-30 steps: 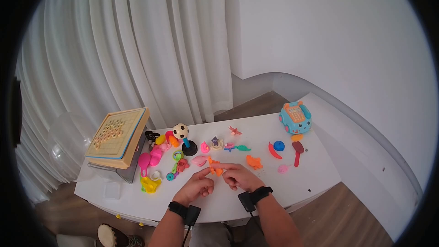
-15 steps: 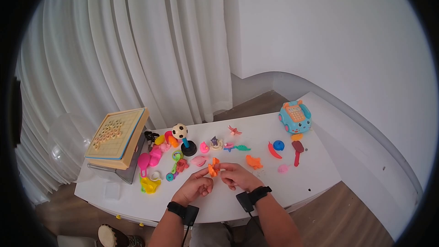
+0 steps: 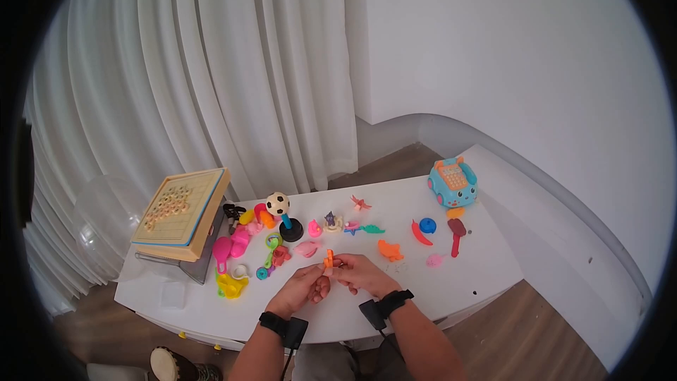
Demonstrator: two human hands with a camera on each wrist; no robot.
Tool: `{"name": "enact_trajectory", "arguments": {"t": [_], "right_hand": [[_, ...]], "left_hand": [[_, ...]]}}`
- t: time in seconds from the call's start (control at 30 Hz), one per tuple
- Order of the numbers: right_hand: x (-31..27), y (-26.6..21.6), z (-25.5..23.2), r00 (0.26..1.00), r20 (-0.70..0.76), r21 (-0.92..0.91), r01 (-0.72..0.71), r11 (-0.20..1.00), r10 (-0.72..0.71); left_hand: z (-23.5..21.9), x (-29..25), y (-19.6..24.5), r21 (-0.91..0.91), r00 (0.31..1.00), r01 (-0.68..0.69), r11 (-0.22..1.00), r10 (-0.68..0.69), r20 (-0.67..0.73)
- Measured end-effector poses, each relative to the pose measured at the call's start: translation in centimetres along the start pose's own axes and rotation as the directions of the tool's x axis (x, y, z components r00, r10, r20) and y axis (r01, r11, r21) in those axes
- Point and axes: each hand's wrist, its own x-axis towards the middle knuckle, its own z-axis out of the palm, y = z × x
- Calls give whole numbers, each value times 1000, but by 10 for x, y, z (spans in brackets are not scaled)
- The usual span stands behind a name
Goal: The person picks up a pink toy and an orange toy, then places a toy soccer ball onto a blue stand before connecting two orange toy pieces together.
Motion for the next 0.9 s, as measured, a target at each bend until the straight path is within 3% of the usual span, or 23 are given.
{"name": "enact_trajectory", "arguments": {"t": [0.07, 0.23, 0.3, 0.37, 0.67, 0.9], "right_hand": [[-1, 1, -1, 1000, -7, 55, 6, 998, -6], [-2, 10, -8, 999, -38, 207, 26, 978, -19], [-1, 10, -7, 998, -46, 261, 53, 964, -42], [-4, 2, -2, 998, -29, 126, 62, 990, -58], [8, 15, 7, 993, -2, -93, 117, 989, -117], [8, 17, 11, 987, -20, -134, 154, 979, -158]], "left_hand": [[-1, 1, -2, 9, 1000, -18, 1000, 18, -13], [0, 1, -5, -221, 991, -122, 968, 105, -88], [0, 1, -6, -232, 989, -124, 965, 102, -104], [-4, 4, -10, -243, 988, -124, 962, 97, -119], [-14, 8, -20, -318, 984, -177, 932, 161, -77], [-10, 7, -18, -254, 984, -170, 952, 148, -104]]}}
